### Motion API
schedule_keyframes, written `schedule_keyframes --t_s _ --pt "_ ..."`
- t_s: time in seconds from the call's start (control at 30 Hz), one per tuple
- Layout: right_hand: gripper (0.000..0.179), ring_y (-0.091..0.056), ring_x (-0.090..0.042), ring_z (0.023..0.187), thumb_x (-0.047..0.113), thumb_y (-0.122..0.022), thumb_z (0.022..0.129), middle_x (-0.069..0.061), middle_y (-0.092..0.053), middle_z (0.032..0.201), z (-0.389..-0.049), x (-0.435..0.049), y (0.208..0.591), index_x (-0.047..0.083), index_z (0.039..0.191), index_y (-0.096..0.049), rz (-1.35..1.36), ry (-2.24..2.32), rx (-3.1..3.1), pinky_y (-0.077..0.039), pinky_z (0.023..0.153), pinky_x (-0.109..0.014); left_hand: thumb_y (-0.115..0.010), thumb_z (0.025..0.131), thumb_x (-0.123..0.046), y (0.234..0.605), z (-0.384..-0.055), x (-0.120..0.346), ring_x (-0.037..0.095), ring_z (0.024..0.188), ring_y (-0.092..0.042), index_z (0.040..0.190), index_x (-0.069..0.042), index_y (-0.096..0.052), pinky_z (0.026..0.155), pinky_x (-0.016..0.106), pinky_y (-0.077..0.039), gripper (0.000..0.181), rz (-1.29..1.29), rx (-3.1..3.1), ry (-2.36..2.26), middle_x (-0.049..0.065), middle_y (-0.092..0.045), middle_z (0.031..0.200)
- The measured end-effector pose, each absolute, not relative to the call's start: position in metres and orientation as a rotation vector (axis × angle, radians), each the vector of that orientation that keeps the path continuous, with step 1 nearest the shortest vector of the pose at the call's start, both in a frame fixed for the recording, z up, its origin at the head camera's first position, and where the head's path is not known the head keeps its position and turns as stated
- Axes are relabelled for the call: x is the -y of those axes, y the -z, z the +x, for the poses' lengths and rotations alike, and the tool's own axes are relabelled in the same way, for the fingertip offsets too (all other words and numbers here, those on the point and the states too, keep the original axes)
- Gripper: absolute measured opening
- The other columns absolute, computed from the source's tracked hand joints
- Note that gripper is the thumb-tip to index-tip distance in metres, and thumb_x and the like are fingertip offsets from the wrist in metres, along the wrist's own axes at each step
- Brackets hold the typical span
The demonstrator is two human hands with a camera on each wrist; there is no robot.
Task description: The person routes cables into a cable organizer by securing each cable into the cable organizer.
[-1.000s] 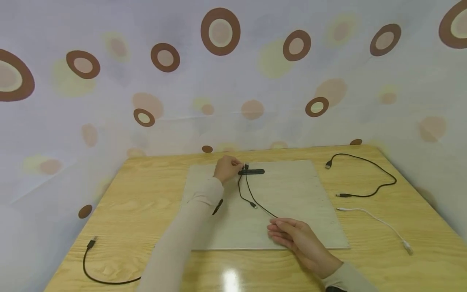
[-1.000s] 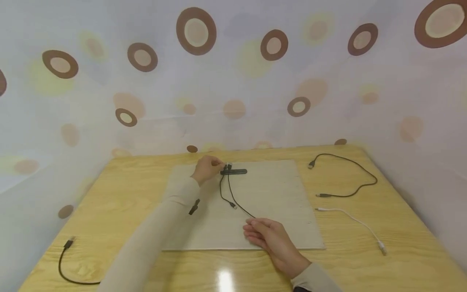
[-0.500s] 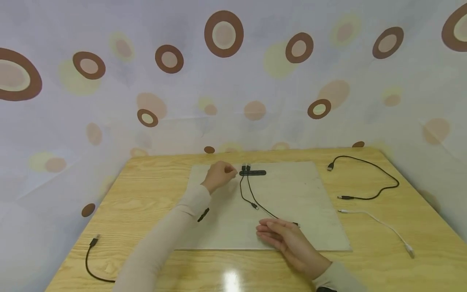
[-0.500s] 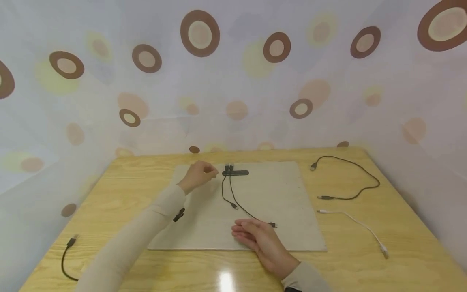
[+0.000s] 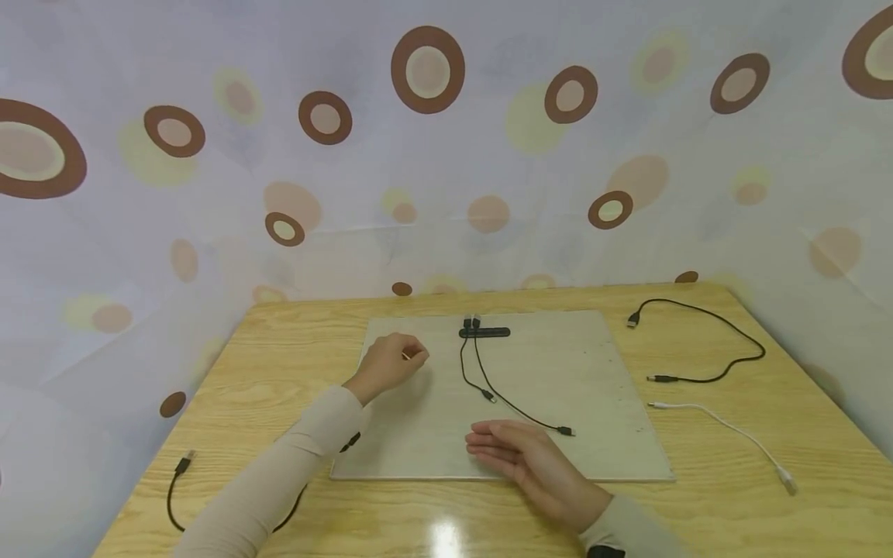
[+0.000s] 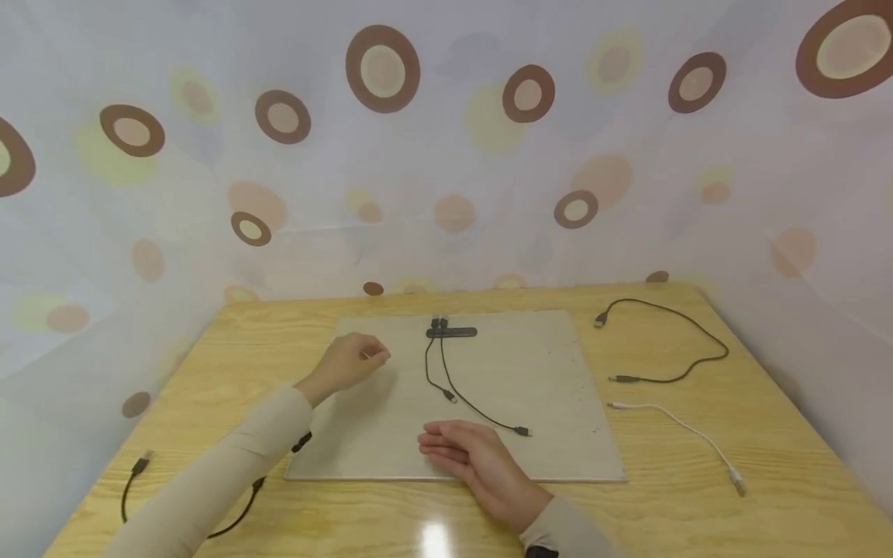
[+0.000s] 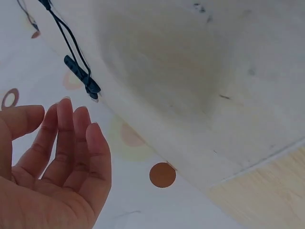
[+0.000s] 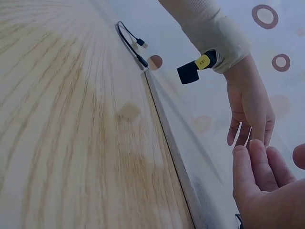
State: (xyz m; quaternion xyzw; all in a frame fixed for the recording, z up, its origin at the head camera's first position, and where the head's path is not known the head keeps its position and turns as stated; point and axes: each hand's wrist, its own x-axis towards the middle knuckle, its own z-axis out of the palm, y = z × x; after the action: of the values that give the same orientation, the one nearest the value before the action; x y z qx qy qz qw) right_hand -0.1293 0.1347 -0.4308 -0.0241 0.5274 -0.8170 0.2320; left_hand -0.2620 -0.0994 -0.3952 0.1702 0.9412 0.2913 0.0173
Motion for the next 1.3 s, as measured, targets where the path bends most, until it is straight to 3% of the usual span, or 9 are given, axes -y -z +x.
schedule_keyframes --t_s 0.17,0.4,0.83,1.3 --pt "0.051 -0.058 -0.030 0.118 0.021 -0.052 0.099 -0.027 -0.056 0.128 -0.130 -0.123 0.429 -0.016 0.133 -0.043 -0.118 2.220 -1.453 -0.046 0.100 -0.035 -0.062 0.093 -0.018 0.397 -0.251 0.117 0.020 0.087 -0.065 0.095 -0.006 -0.073 0.078 0.040 -0.052 0.016 0.552 -2.949 -0.951 0.003 -0.071 0.092" --pt "0.049 -0.058 -0.030 0.118 0.021 -0.053 0.099 -0.026 -0.056 0.128 -0.129 -0.107 0.427 -0.016 0.131 -0.045 -0.154 2.192 -1.461 -0.046 0.099 -0.034 -0.062 0.094 -0.017 0.407 -0.231 0.147 0.029 0.103 -0.063 0.097 -0.006 -0.072 0.088 0.049 -0.050 0.015 0.507 -2.958 -0.975 0.007 -0.071 0.102" --pt "0.045 -0.061 -0.024 0.113 0.020 -0.051 0.099 -0.021 -0.061 0.123 -0.127 -0.065 0.427 -0.014 0.128 -0.049 -0.201 2.217 -1.340 -0.047 0.098 -0.033 -0.061 0.094 -0.014 0.397 -0.188 0.240 0.036 0.099 -0.064 0.110 0.001 -0.067 0.080 0.051 -0.053 0.023 0.306 -3.057 -0.893 0.017 -0.069 0.106" --pt "0.043 -0.056 -0.031 0.118 0.017 -0.049 0.100 -0.026 -0.057 0.127 -0.126 -0.046 0.425 -0.015 0.128 -0.049 -0.195 2.192 -1.340 -0.043 0.103 -0.040 -0.060 0.094 -0.016 0.401 -0.156 0.304 0.045 0.101 -0.061 0.116 0.005 -0.063 0.076 0.054 -0.052 0.031 0.017 -3.095 -0.765 0.027 -0.065 0.110"
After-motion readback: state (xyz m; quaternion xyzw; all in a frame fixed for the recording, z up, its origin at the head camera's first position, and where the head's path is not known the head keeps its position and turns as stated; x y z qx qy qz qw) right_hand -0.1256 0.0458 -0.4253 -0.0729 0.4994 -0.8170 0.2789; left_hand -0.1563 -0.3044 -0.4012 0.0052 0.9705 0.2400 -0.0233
